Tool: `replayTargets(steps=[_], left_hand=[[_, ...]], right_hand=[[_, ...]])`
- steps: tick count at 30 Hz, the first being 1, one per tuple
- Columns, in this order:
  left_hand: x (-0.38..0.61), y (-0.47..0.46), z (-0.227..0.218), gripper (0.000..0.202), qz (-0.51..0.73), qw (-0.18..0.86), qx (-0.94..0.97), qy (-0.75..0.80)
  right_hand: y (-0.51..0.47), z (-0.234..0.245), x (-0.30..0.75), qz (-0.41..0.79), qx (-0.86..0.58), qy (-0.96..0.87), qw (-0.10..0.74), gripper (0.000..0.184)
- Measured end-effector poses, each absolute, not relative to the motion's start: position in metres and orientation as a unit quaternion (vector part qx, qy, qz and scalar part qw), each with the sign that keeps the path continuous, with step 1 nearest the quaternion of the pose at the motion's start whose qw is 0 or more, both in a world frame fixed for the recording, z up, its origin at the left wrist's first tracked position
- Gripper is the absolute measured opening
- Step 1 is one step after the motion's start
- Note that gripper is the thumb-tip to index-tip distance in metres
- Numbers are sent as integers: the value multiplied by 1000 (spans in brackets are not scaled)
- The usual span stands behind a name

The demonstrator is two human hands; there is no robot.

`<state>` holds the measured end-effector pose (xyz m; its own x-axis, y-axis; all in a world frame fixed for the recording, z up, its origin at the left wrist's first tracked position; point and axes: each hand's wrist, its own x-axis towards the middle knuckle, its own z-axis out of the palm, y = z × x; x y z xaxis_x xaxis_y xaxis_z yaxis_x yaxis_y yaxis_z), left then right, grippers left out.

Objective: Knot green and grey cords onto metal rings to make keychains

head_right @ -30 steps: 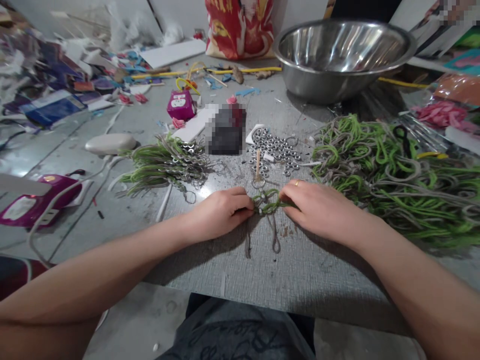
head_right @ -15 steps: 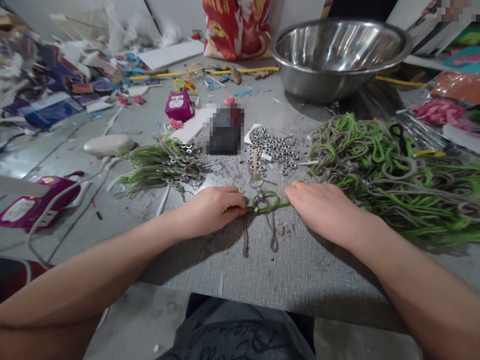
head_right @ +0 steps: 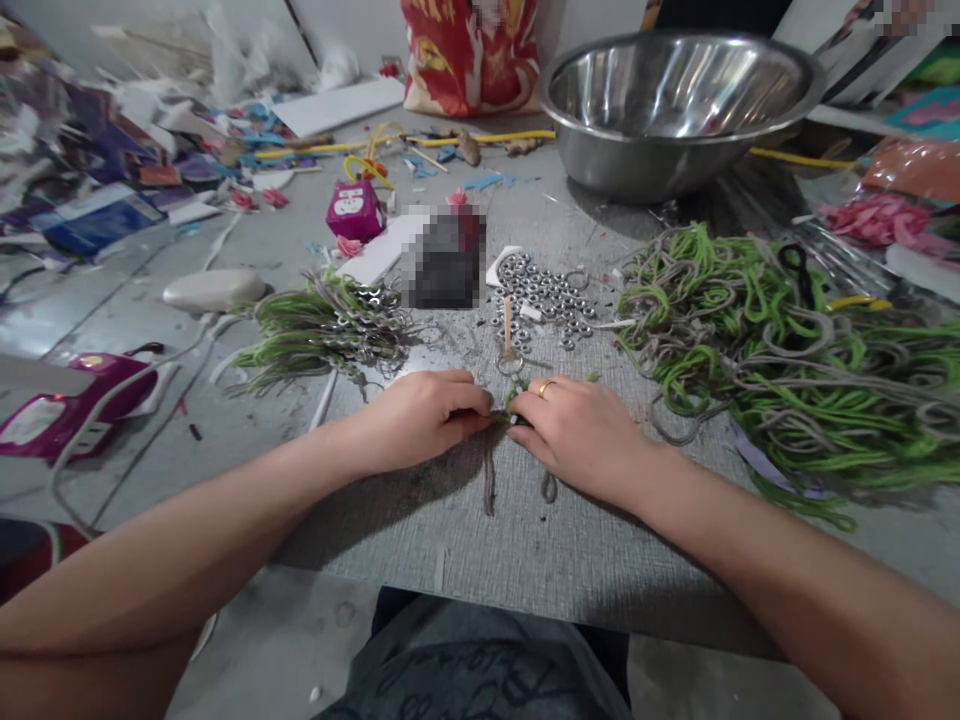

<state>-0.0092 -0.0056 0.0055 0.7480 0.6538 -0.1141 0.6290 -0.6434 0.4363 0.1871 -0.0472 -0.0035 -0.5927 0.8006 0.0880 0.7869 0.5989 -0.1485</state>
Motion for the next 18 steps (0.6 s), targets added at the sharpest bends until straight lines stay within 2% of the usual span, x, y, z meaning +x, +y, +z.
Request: replayTargets(steps=[4, 15, 18], left_hand=[[-12, -3, 15, 15, 18, 213, 903, 372], [-19, -2, 24, 14, -120, 64, 888, 440], [-19, -5, 24, 14, -85, 57, 888, 449]], right_hand=[[-46, -4, 189, 70, -451, -887, 69, 16], [-45, 0, 190, 94, -457, -882, 59, 16], [-44, 4, 191, 106, -467, -877, 49, 19]])
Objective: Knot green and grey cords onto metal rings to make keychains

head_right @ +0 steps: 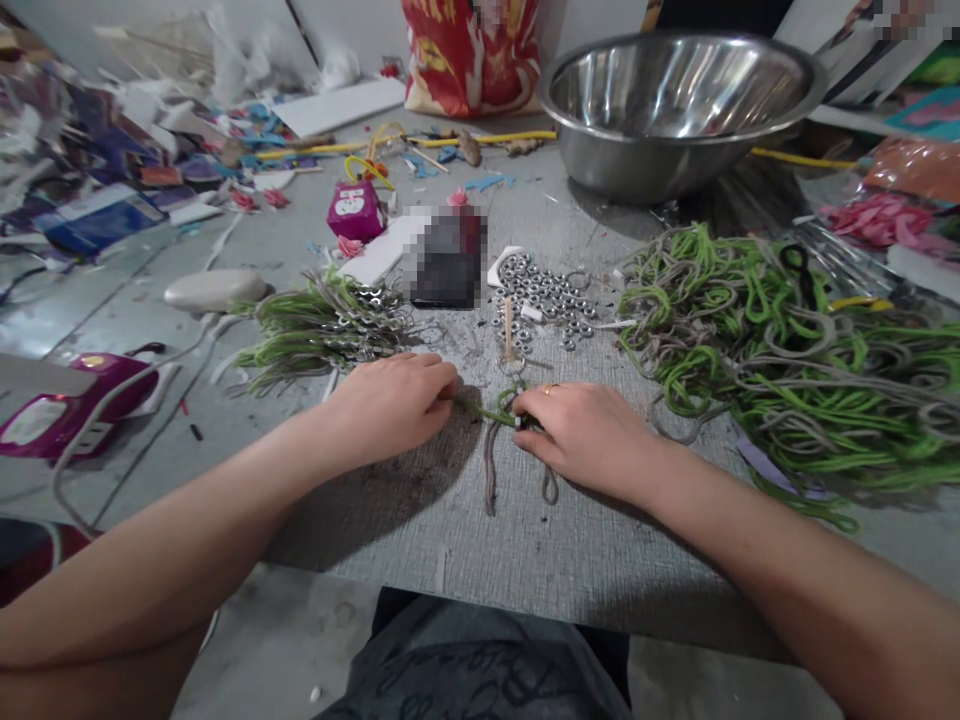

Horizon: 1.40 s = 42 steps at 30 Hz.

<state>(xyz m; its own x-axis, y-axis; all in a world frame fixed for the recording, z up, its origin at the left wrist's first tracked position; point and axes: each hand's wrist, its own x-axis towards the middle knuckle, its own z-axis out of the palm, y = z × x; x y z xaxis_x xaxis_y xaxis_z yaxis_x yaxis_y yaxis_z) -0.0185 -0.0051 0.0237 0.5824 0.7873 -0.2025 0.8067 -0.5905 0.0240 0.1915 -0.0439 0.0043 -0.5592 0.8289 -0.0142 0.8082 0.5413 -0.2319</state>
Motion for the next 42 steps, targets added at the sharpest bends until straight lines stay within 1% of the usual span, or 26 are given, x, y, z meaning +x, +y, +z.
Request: replayTargets(steps=[2, 5, 7, 8, 11, 18, 22, 30, 34, 39, 42], left_hand=[[-17, -8, 22, 19, 0, 71, 897, 437], [-12, -13, 15, 26, 140, 146, 919, 338], [-8, -15, 8, 24, 164, 197, 930, 265], [-7, -15, 4, 25, 160, 211, 932, 248], [-3, -15, -3, 26, 122, 227, 928, 268], [-3, -15, -1, 23, 82, 208, 928, 298], [-4, -14, 4, 25, 41, 194, 933, 300], [-4, -14, 3, 31, 24, 188, 935, 300], [-4, -15, 2, 28, 23, 180, 937, 300], [-4, -15, 1, 27, 40, 171, 939, 295], [-4, -14, 1, 27, 38, 173, 939, 295]], right_hand=[[-43, 8, 195, 117, -481, -867, 56, 21], [-39, 11, 201, 116, -492, -858, 92, 18], [-36, 10, 204, 101, -487, -859, 122, 18], [-34, 8, 205, 94, -484, -860, 134, 18], [-30, 1, 205, 87, -478, -860, 154, 17], [-31, -9, 199, 109, -449, -876, 139, 15], [-32, -8, 199, 122, -441, -879, 135, 15], [-31, 2, 208, 165, -440, -877, 95, 14], [-33, 1, 207, 175, -397, -892, 128, 16], [-36, 1, 205, 156, -390, -891, 172, 16], [-36, 1, 204, 141, -376, -899, 173, 14]])
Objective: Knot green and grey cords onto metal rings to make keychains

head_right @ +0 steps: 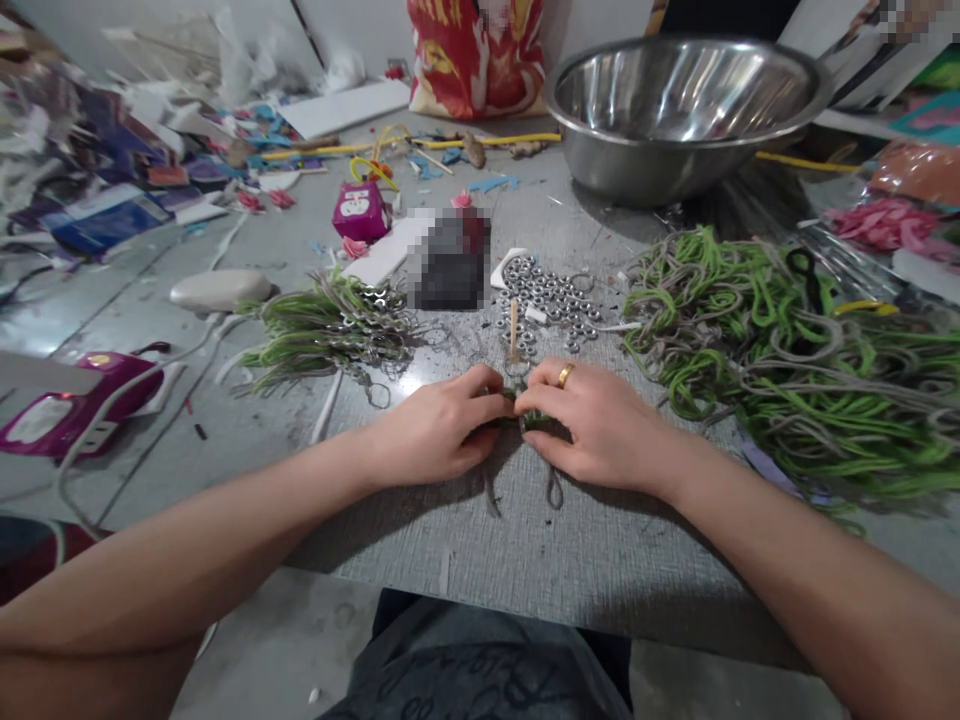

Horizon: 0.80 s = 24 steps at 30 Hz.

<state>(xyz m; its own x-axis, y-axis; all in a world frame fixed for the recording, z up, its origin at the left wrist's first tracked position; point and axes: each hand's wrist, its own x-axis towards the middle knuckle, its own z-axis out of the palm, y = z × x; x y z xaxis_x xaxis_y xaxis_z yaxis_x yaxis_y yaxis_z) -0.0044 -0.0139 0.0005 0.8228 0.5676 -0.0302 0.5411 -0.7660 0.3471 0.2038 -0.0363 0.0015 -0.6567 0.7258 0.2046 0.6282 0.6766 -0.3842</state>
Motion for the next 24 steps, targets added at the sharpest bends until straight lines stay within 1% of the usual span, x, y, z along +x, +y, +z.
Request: replayTargets(steps=[5, 12, 19, 24], left_hand=[[-4, -14, 1, 26, 35, 187, 934, 301], [-3, -14, 2, 23, 46, 200, 927, 314], [-1, -15, 0, 22, 34, 193, 922, 334], [-2, -15, -2, 25, 47, 194, 923, 329]], right_hand=[[-37, -4, 200, 116, -384, -906, 137, 17], [-39, -11, 194, 155, -406, -887, 158, 20], [-37, -7, 197, 147, -413, -893, 104, 21], [-34, 5, 207, 164, -387, -902, 99, 18]])
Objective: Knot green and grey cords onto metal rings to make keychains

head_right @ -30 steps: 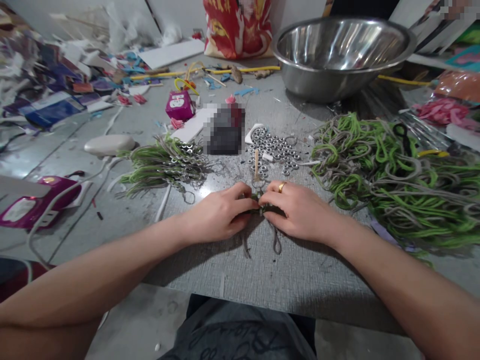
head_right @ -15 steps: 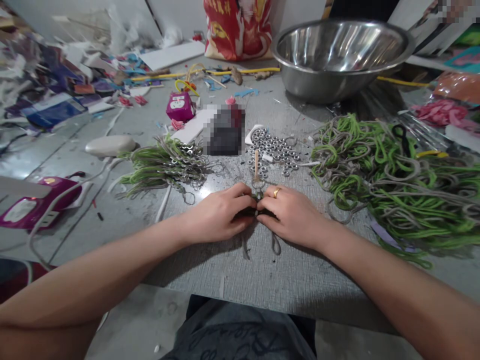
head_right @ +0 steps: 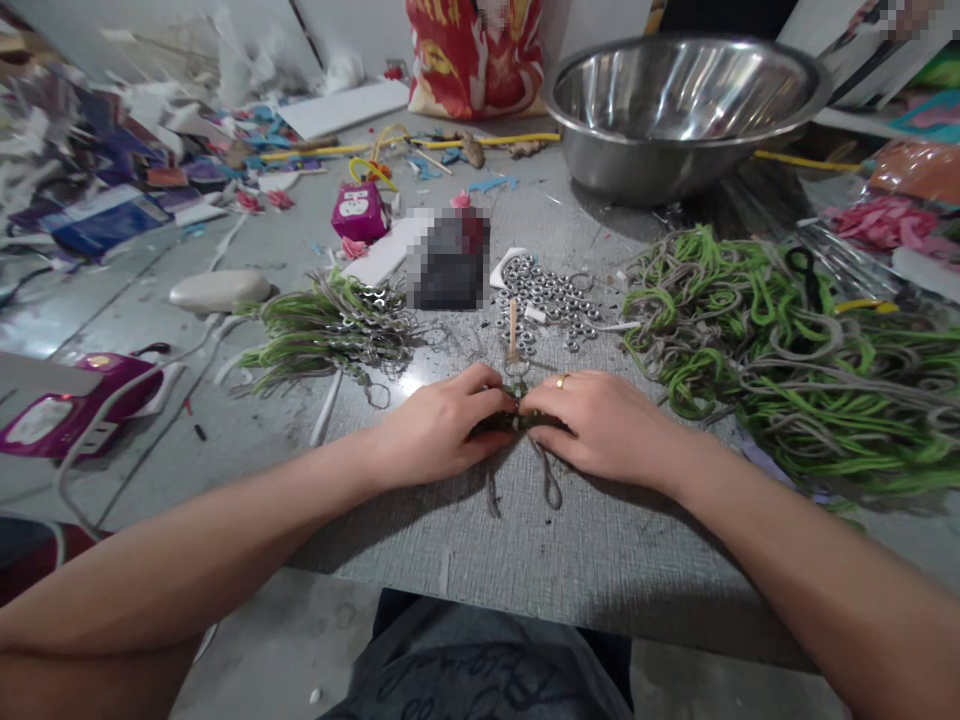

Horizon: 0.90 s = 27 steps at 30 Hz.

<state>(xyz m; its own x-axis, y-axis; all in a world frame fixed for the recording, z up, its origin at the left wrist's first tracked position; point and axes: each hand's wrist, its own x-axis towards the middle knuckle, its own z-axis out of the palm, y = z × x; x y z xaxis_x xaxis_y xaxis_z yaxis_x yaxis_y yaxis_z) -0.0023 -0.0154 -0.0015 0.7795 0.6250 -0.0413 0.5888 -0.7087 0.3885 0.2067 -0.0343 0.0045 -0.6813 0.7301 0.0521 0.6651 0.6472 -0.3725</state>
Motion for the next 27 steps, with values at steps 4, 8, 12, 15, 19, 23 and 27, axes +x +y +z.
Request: replayTargets(steps=[4, 8, 12, 15, 19, 23, 27], left_hand=[[-2, -16, -2, 27, 51, 183, 924, 333], [1, -17, -5, 23, 61, 168, 923, 341], [2, -17, -8, 20, 78, 166, 921, 344], [1, -16, -10, 18, 89, 179, 919, 340], [0, -15, -11, 19, 99, 196, 913, 344], [0, -14, -11, 19, 106, 208, 910, 342], [-1, -13, -12, 18, 112, 226, 907, 338]], right_hand=[[-34, 17, 213, 229, -312, -922, 19, 22], [-37, 18, 210, 234, -312, -920, -29, 17], [-38, 12, 206, 230, -321, -918, -27, 15], [-39, 10, 204, 239, -331, -912, 32, 18], [-40, 6, 197, 259, -449, -831, 204, 14], [-42, -3, 190, 242, -515, -786, 242, 12], [-43, -13, 190, 191, -488, -824, 214, 13]])
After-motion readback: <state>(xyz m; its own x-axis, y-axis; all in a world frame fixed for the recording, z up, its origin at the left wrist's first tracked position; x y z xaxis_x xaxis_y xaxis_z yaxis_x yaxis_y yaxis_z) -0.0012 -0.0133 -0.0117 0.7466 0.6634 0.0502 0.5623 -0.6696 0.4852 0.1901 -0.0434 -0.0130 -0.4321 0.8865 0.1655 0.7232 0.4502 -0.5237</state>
